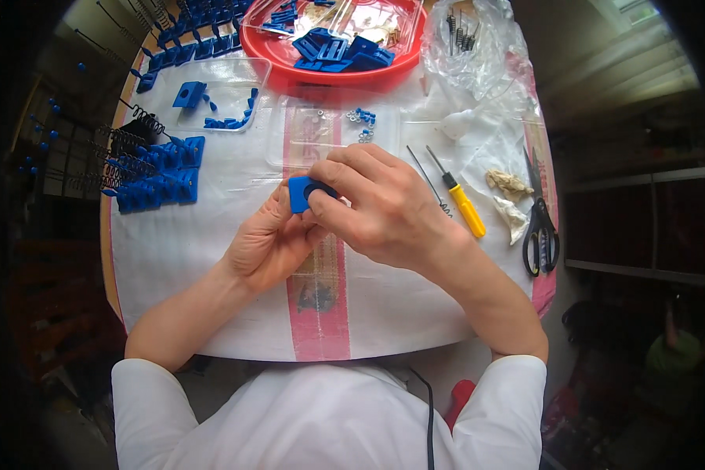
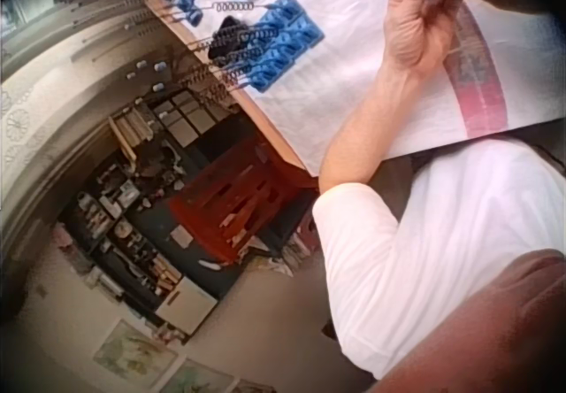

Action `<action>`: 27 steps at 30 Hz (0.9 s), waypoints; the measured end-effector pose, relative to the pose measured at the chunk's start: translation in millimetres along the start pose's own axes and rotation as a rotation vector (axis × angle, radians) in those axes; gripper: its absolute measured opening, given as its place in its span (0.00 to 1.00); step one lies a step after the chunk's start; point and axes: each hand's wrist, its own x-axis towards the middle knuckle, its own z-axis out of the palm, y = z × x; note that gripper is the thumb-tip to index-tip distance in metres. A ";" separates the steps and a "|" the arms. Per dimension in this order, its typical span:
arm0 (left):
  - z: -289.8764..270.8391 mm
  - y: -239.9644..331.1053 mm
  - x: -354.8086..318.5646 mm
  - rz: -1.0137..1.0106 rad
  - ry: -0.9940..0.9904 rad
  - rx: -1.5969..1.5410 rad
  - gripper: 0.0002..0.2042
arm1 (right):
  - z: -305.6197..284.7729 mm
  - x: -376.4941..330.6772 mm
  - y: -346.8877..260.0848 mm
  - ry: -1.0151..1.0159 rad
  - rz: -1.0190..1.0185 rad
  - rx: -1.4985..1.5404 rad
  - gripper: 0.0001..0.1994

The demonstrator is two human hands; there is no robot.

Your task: Assembling small blue plastic components by inserting metal contacts, springs, and securing with screws using a screwdriver.

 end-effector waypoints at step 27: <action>-2.5 -1.2 0.5 -0.009 0.009 -0.005 0.16 | 0.9 -0.8 0.5 0.013 -0.001 -0.001 0.11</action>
